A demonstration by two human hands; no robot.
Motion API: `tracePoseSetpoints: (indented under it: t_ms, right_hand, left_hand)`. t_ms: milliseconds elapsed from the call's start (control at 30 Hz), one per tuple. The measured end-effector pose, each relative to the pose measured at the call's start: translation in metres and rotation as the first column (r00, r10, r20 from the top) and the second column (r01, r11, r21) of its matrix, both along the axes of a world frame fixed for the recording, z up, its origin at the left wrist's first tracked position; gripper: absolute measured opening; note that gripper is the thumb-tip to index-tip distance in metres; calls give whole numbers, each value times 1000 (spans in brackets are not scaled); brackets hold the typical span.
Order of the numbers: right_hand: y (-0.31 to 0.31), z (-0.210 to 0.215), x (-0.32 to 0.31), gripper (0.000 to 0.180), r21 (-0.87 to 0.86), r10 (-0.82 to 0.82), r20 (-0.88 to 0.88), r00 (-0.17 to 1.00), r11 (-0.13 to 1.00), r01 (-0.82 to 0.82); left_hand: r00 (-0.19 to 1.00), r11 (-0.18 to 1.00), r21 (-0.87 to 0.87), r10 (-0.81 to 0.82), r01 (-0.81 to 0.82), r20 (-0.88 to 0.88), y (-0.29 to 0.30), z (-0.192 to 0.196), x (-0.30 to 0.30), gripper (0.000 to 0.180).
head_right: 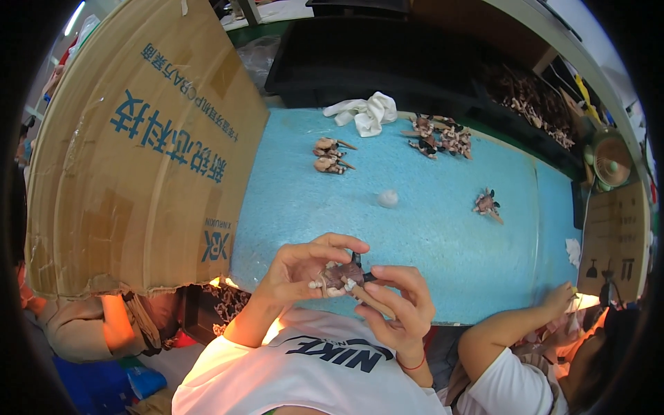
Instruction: The person assembles small plastic toy figurines by gluing together multiple plastic figurine parts with a glue applicator.
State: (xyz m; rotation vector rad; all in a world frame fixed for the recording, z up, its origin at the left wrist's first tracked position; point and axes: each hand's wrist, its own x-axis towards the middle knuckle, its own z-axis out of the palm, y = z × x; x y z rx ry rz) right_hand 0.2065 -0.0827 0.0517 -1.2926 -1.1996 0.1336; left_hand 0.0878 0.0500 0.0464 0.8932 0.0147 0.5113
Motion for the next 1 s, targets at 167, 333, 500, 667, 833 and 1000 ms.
tracePoseSetpoints:
  t_ms: [167, 333, 500, 667, 833, 1000]
  right_hand:
    - [-1, -1, -2, 38, 14, -5, 6, 1000, 1000, 5]
    - [0, -3, -5, 36, 53, -29, 60, 998, 998, 26]
    - [0, 2, -5, 39, 49, -66, 151, 986, 997, 59]
    - [0, 3, -9, 43, 44, -108, 227, 968, 994, 100]
    - [0, 1, -10, 43, 48, -108, 251, 962, 994, 99]
    - [-2, 1, -10, 42, 48, -81, 261, 962, 996, 71]
  left_hand:
    - [999, 1000, 2, -24, 24, 28, 1, -1, -1, 40]
    - [984, 993, 90, -87, 74, 153, 5, -6, -2, 36]
    - [989, 992, 17, -123, 122, 84, -1, 4, -4, 37]
    - [996, 996, -36, -85, 86, 16, -9, 3, -4, 42]
    - [997, 997, -47, -67, 69, 40, -12, 2, -3, 40]
    - [999, 997, -74, -35, 34, -10, -13, 3, -3, 43]
